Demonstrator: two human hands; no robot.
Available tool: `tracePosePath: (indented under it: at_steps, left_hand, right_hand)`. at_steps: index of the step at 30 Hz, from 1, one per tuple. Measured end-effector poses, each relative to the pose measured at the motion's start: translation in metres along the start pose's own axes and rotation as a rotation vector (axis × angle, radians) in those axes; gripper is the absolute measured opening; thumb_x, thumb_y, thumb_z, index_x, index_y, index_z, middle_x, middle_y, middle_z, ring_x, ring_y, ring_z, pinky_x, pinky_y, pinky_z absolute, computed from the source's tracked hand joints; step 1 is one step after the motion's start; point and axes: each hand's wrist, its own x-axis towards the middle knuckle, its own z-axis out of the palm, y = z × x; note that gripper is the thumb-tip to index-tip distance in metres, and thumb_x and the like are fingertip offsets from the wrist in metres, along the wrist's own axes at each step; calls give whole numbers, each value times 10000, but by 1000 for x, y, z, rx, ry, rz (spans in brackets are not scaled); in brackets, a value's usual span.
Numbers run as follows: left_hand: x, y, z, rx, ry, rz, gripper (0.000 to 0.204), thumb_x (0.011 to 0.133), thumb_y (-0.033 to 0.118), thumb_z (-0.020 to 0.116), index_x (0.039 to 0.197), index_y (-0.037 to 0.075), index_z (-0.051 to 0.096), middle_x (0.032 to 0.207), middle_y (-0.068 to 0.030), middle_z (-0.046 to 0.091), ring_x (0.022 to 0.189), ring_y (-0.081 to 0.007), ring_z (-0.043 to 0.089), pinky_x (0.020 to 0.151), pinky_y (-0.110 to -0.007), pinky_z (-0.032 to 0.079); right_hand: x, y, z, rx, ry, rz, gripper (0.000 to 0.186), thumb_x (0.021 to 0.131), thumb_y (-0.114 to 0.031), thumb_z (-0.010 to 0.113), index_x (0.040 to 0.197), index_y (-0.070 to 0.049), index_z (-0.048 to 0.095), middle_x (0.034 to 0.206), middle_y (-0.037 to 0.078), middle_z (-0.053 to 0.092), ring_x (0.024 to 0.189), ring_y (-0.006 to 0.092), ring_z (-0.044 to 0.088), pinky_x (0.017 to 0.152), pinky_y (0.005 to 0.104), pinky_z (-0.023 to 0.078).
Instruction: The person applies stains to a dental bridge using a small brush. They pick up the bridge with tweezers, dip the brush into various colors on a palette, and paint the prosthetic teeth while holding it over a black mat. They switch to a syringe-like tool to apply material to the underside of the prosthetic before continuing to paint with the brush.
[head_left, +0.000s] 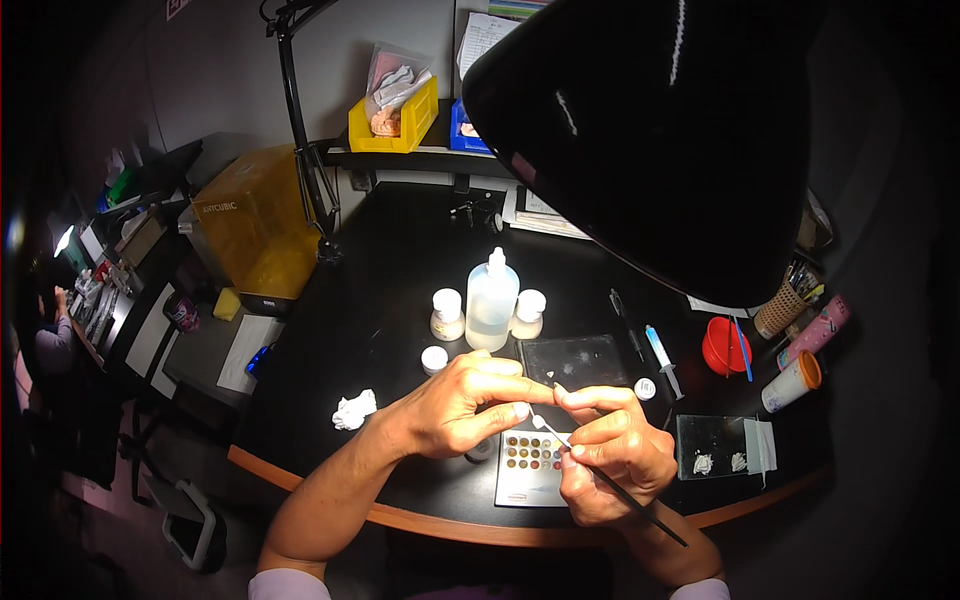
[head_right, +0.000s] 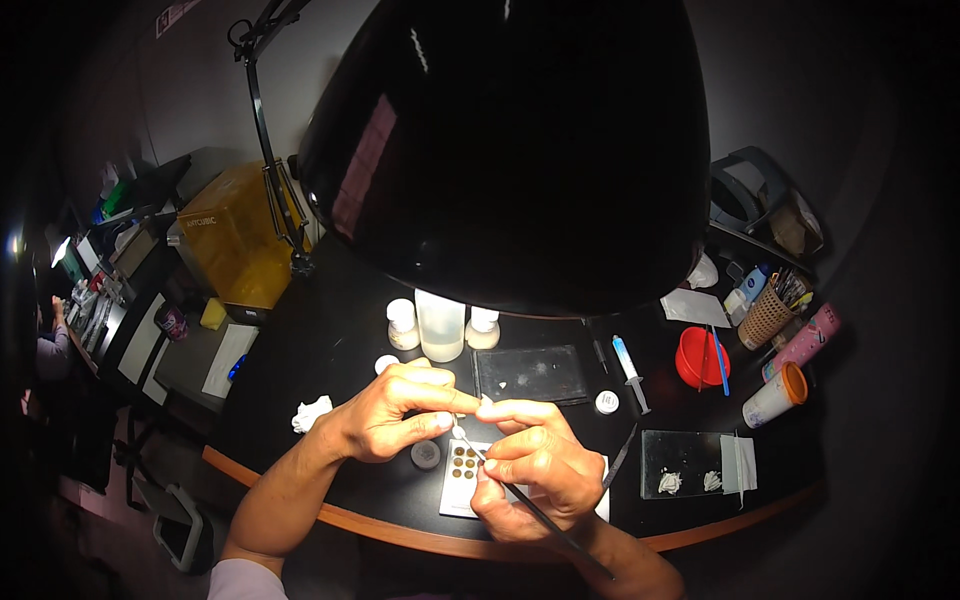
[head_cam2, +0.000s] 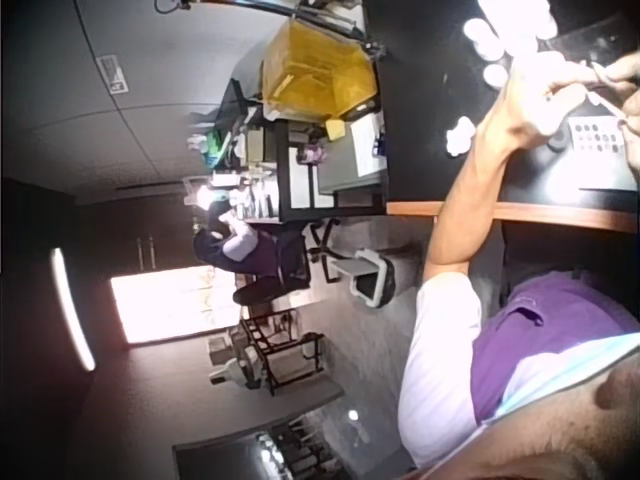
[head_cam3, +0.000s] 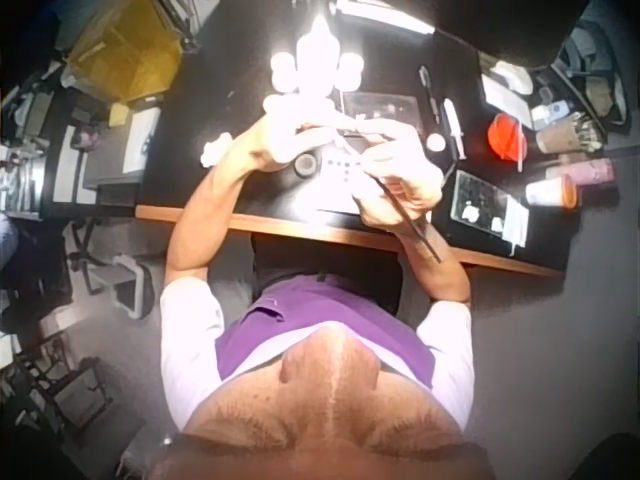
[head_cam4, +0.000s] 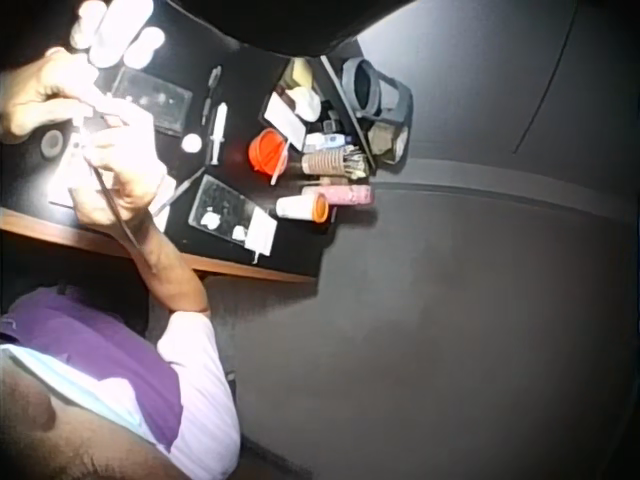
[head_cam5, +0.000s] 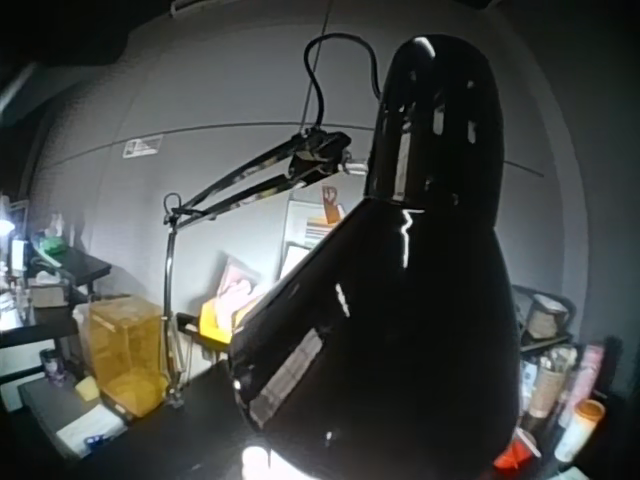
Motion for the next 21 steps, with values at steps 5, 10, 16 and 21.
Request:
tracePosePath:
  at_steps: [5,10,16,21]
  left_hand:
    - [3,-4,3,-60,-8,19,340,953,122,644,1270,51,743,846,-131,683,782,-285,625,740,-424,493]
    - [3,-3,2,-53,-23,4,342,946,120,642,1265,57,747,849,-133,687,788,-284,630,749,-423,492]
    - [4,-4,7,-69,8,-3,387,944,230,625,1240,19,756,712,-71,581,649,-215,488,694,-376,367]
    - [3,-5,7,-65,9,-2,386,940,218,624,1239,10,756,706,-69,584,644,-209,484,684,-373,358]
  right_hand:
    - [-1,1,1,-31,6,-35,214,683,95,773,822,-30,669,799,90,712,1028,337,734,860,409,640]
    - [1,-1,0,-45,0,-40,222,669,99,776,820,-29,674,794,88,707,1010,324,729,855,406,644]
    - [2,-2,0,-55,3,-32,220,662,105,767,813,-25,672,789,87,701,1004,323,727,846,407,645]
    - [3,-4,-1,-52,-14,-26,212,662,111,750,808,-16,664,780,92,684,1010,325,723,851,415,648]
